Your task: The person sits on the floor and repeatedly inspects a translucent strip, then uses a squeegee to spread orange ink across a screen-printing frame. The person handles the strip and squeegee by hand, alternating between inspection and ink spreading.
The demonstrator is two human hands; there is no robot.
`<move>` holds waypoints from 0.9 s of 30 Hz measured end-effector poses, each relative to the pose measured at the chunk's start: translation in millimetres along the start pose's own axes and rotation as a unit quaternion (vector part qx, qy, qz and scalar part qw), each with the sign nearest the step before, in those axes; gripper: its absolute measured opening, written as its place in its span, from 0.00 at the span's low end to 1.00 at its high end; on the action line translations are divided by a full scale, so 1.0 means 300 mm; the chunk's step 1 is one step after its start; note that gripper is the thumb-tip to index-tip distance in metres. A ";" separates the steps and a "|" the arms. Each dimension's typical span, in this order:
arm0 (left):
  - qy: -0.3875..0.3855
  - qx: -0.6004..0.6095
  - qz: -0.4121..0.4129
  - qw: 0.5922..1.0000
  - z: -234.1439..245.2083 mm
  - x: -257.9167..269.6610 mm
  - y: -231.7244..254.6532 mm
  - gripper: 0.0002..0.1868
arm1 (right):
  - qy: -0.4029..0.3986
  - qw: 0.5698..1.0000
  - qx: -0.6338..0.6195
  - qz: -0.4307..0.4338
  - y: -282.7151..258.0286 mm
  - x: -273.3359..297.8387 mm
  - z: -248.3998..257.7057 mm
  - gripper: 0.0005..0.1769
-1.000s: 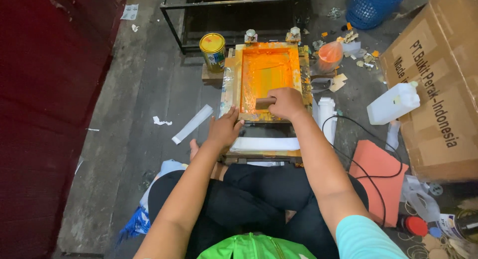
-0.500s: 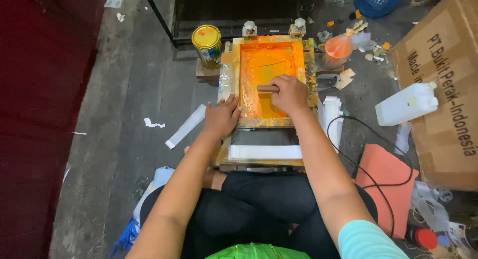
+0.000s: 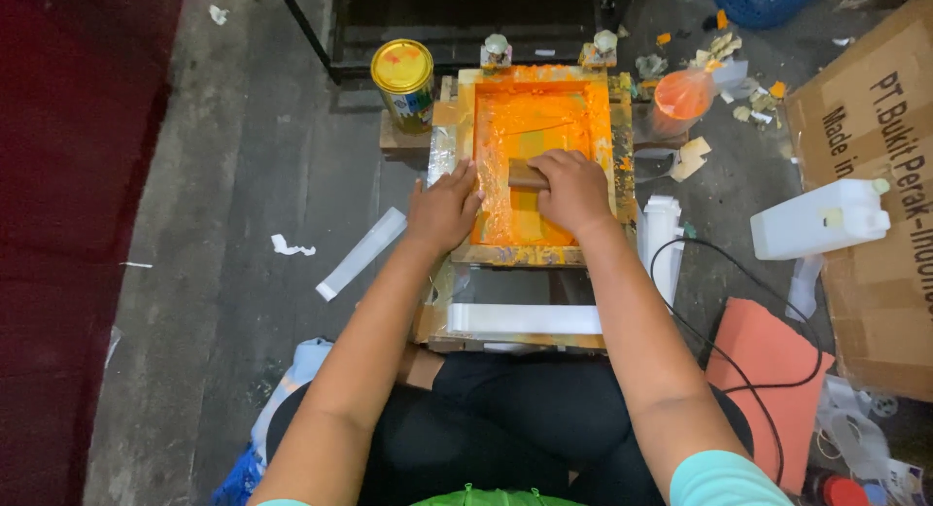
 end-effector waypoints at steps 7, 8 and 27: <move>-0.019 0.012 0.037 0.999 -0.021 0.153 -0.028 0.31 | -0.041 0.999 -0.028 -0.012 -0.113 0.082 0.082 0.26; -0.031 0.007 0.041 0.999 -0.018 0.186 -0.029 0.32 | -0.048 0.998 -0.045 -0.018 -0.126 0.098 0.082 0.26; -0.031 -0.047 0.025 0.998 -0.030 0.217 -0.061 0.33 | 0.092 0.994 -0.047 -0.019 -0.092 0.119 0.104 0.14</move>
Point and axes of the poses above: each hand's wrist, its own x-axis away from the middle knuckle, its own z-axis out of the back of the hand, y = z × x, the point moved 5 cm from there along -x, towards the middle knuckle, and after that the axes turned 15 degrees about z, right-handed, at the moved point
